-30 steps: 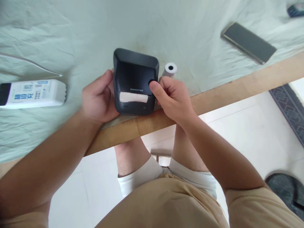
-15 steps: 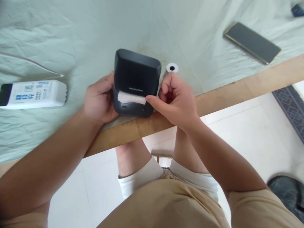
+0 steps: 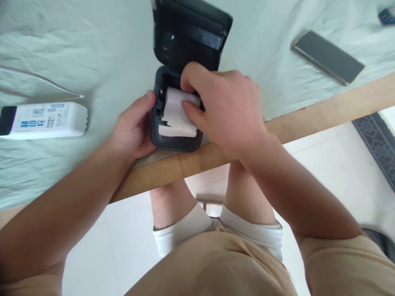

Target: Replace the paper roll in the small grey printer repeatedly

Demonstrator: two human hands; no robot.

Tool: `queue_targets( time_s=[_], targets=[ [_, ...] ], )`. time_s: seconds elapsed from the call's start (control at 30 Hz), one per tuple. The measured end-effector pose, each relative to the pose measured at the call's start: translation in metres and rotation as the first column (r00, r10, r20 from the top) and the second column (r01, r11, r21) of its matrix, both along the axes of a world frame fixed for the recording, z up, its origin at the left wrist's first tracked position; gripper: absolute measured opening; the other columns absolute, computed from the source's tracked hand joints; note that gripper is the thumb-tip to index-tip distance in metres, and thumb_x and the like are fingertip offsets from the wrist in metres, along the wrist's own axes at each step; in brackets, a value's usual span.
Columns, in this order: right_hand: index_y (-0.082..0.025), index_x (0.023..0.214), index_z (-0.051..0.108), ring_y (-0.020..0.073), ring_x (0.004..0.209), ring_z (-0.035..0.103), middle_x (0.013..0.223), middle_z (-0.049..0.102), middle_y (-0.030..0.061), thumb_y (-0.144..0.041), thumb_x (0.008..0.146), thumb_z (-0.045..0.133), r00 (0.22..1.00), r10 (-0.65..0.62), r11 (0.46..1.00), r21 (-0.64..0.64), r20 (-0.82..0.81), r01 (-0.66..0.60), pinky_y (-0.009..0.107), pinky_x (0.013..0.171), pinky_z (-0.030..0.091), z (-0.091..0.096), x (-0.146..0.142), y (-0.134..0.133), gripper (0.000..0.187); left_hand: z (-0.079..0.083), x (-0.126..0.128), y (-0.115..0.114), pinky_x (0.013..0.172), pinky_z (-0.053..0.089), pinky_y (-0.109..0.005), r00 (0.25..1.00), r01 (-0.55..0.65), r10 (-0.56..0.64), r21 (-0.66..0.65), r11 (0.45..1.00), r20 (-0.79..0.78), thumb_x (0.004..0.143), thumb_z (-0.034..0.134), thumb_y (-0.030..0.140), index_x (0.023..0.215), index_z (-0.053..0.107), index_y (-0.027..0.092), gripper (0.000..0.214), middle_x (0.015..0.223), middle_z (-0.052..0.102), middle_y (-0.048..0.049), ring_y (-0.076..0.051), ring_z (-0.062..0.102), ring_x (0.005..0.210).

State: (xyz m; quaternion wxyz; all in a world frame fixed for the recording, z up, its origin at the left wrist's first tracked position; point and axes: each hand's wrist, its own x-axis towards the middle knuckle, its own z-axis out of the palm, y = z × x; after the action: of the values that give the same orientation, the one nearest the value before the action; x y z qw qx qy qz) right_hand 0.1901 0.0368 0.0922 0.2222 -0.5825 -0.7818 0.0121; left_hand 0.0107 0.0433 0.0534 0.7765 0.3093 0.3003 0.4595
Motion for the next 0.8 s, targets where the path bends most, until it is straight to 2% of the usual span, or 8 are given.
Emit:
queue_targets(
  time_s=[0.13, 0.27, 0.4, 0.5, 0.57, 0.63, 0.7, 0.8],
  targets=[
    [-0.03, 0.125, 0.074, 0.0308, 0.087, 0.073, 0.103, 0.082, 0.001, -0.025, 0.081, 0.073, 0.988, 0.031, 0.978, -0.21, 0.154, 0.002, 0.049, 0.082, 0.058, 0.02, -0.005, 0.002, 0.045, -0.001, -0.002, 0.001, 0.113, 0.059, -0.047, 0.999, 0.03, -0.03, 0.008, 1.0, -0.024, 0.113, 0.044, 0.027, 0.099, 0.073, 0.012, 0.035, 0.1, 0.082, -0.0088, -0.033, 0.072, 0.136],
    [-0.033, 0.123, 0.075, 0.0133, 0.057, 0.057, 0.103, 0.077, -0.0022, -0.034, 0.082, 0.072, 0.971, 0.113, 0.981, -0.132, -0.212, -0.143, 0.039, 0.071, 0.057, 0.026, 0.017, -0.011, 0.041, -0.001, -0.003, 0.002, 0.109, 0.062, -0.051, 0.996, 0.027, -0.027, -0.003, 1.0, -0.086, 0.114, 0.038, 0.03, 0.097, 0.074, 0.012, 0.043, 0.091, 0.081, -0.007, -0.033, 0.078, 0.127],
    [-0.034, 0.125, 0.069, 0.0172, 0.062, 0.059, 0.102, 0.066, 0.0042, -0.05, 0.101, 0.035, 0.72, -0.017, 0.998, -0.053, -0.693, -0.028, 0.033, 0.047, 0.04, -0.007, 0.059, -0.017, 0.044, -0.002, -0.004, 0.003, 0.103, 0.064, -0.05, 0.993, 0.012, -0.014, -0.019, 1.0, -0.117, 0.114, 0.038, 0.031, 0.098, 0.075, 0.012, 0.045, 0.088, 0.08, -0.0051, -0.033, 0.082, 0.112],
    [-0.032, 0.104, 0.062, 0.0145, 0.057, 0.053, 0.088, 0.056, 0.0002, -0.041, 0.096, 0.055, 0.585, -0.101, 0.994, -0.054, -0.805, 0.097, 0.031, 0.048, 0.039, -0.042, 0.086, -0.012, 0.014, -0.004, -0.005, 0.003, 0.092, 0.065, -0.038, 0.995, 0.018, -0.018, -0.001, 1.0, -0.098, 0.114, 0.042, 0.032, 0.097, 0.077, 0.014, 0.043, 0.086, 0.08, -0.0015, -0.024, 0.083, 0.096],
    [-0.03, 0.094, 0.057, 0.0133, 0.053, 0.049, 0.079, 0.052, -0.0023, -0.037, 0.093, 0.067, 0.627, -0.115, 0.98, 0.015, -0.77, 0.198, 0.03, 0.048, 0.038, -0.058, 0.099, -0.008, 0.011, -0.006, -0.005, 0.002, 0.082, 0.064, -0.03, 1.0, 0.007, -0.006, 0.033, 0.999, -0.026, 0.111, 0.055, 0.031, 0.095, 0.078, 0.013, 0.033, 0.085, 0.081, -0.0006, -0.019, 0.08, 0.085],
    [-0.03, 0.089, 0.056, 0.0153, 0.054, 0.053, 0.075, 0.054, -0.0018, -0.039, 0.094, 0.071, 0.748, -0.147, 0.969, 0.058, -0.647, 0.241, 0.033, 0.053, 0.042, -0.065, 0.106, -0.006, 0.018, -0.007, -0.006, 0.001, 0.078, 0.063, -0.027, 0.999, 0.011, -0.012, 0.043, 0.999, 0.03, 0.106, 0.066, 0.032, 0.096, 0.079, 0.014, 0.024, 0.088, 0.083, -0.0004, -0.017, 0.079, 0.083],
    [-0.03, 0.09, 0.06, 0.0214, 0.068, 0.063, 0.082, 0.062, 0.0022, -0.042, 0.093, 0.073, 0.865, -0.187, 0.968, 0.063, -0.465, 0.243, 0.039, 0.066, 0.05, -0.064, 0.111, -0.004, 0.018, -0.005, -0.005, 0.0, 0.085, 0.065, -0.03, 0.999, 0.024, -0.025, 0.015, 1.0, 0.022, 0.104, 0.071, 0.037, 0.098, 0.078, 0.016, 0.024, 0.091, 0.084, -0.0013, -0.021, 0.081, 0.092],
    [-0.032, 0.105, 0.063, 0.0277, 0.094, 0.07, 0.106, 0.071, 0.0072, -0.04, 0.091, 0.075, 0.923, -0.22, 0.97, 0.032, -0.315, 0.241, 0.046, 0.087, 0.054, -0.062, 0.114, 0.001, 0.02, 0.001, -0.002, -0.002, 0.102, 0.063, -0.039, 0.999, -0.022, 0.02, -0.046, 0.999, -0.046, 0.109, 0.061, 0.037, 0.091, 0.075, 0.017, 0.031, 0.088, 0.083, -0.0037, -0.029, 0.081, 0.115]
  ],
)
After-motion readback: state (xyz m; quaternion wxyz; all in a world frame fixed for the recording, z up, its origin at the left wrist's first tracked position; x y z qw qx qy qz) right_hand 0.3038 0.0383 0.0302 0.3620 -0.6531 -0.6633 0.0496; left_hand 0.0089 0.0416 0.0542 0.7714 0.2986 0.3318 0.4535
